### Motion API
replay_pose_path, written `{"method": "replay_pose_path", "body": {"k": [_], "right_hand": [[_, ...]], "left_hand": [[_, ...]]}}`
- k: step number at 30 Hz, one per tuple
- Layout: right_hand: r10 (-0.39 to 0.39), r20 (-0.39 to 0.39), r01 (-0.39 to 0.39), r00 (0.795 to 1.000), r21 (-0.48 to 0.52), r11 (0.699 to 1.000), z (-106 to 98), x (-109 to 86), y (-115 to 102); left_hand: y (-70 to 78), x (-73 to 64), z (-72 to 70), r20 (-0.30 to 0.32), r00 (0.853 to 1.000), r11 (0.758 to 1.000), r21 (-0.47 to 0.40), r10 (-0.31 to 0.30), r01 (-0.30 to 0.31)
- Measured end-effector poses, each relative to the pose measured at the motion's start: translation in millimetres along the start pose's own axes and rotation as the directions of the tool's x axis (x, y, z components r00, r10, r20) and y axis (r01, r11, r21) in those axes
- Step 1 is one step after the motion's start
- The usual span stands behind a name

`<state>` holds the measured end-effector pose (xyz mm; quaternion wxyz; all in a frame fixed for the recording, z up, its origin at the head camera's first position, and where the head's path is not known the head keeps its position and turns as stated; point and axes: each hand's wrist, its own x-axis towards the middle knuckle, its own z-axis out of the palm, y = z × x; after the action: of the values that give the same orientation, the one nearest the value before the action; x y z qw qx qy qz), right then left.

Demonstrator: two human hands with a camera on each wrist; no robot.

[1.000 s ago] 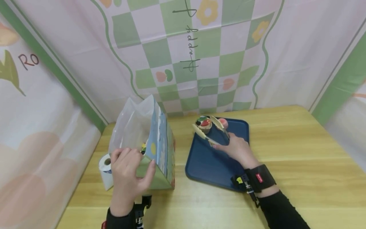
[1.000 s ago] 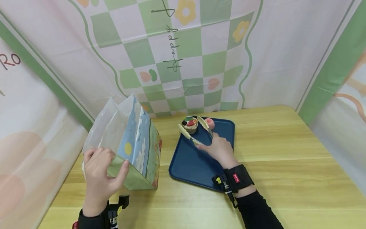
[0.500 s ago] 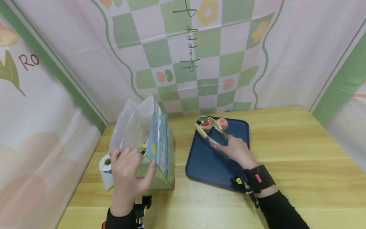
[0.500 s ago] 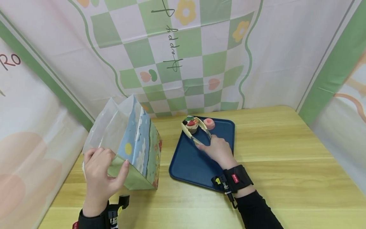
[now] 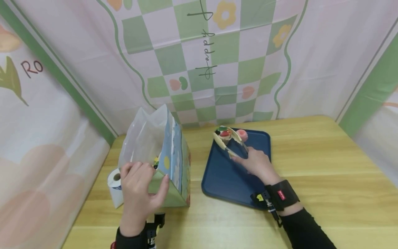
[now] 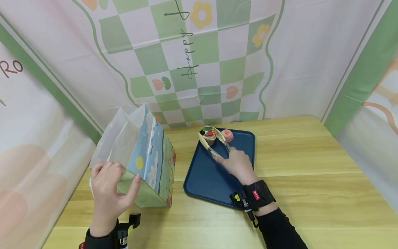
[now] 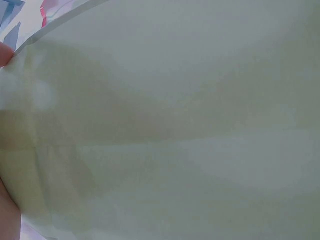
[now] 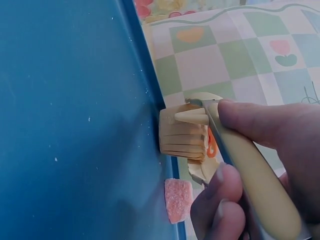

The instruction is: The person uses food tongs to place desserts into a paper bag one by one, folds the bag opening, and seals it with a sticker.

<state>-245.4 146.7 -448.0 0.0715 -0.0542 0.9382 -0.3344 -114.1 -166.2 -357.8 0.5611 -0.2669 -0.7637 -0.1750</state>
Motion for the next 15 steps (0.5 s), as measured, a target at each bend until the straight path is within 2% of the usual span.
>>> {"method": "replay_pose_path", "body": {"k": [15], "right_hand": [[-0.009,-0.005,0.009,1.0,-0.011,1.0,-3.0,-2.8,-3.4]], "left_hand": [[-0.1,-0.4,-0.2,0.005,1.0,1.0,-0.003,-0.003,0.003]]}}
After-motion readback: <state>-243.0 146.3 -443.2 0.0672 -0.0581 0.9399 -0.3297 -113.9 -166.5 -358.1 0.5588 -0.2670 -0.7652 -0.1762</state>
